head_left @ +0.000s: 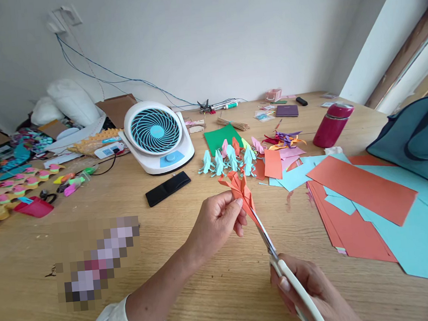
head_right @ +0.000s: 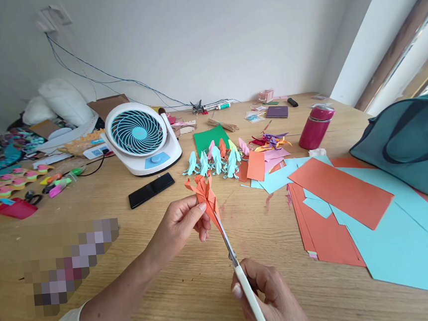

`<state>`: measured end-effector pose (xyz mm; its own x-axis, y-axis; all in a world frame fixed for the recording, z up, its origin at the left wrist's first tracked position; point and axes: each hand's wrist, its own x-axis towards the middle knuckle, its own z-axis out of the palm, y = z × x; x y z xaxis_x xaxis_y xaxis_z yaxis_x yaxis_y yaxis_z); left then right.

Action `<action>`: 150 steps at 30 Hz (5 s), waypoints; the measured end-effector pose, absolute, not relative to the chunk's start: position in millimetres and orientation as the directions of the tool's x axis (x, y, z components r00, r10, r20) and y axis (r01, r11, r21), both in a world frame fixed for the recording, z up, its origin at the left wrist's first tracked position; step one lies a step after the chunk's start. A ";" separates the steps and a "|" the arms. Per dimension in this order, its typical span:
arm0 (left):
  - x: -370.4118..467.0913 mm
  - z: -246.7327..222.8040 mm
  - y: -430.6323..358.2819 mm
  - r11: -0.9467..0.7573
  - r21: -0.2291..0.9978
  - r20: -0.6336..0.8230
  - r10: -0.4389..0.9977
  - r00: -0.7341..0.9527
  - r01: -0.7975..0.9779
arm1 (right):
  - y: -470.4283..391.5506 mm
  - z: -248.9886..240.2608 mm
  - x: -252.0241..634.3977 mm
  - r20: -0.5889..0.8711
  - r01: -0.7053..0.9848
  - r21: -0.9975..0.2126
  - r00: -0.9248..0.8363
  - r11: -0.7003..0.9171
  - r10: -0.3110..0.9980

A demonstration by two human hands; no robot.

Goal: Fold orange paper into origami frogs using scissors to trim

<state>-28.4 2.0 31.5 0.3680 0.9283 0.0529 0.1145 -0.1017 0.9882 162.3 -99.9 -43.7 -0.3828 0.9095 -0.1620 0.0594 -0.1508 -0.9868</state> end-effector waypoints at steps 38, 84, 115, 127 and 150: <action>-19.1 30.3 -4.7 -0.002 0.998 -0.027 0.906 0.422 0.068 | -96.9 -38.5 162.4 -0.140 0.078 -0.990 -0.374 -0.119 0.917; -20.4 25.8 -2.5 -0.097 0.988 0.046 0.924 0.381 0.118 | -96.8 -44.7 166.6 -0.134 0.073 -0.991 -0.369 -0.115 0.920; -19.4 31.8 -5.8 -0.308 0.914 0.224 0.926 0.305 0.265 | -95.9 -42.8 166.9 -0.137 0.114 -0.988 -0.357 -0.102 0.924; -20.7 26.9 -4.2 -0.394 0.855 0.302 0.907 0.295 0.337 | -96.5 -40.4 166.1 -0.156 0.103 -0.987 -0.362 -0.127 0.919; -21.2 29.0 -7.6 -0.508 0.702 0.405 0.861 0.307 0.498 | -97.8 -37.2 166.5 -0.142 0.112 -0.988 -0.359 -0.109 0.922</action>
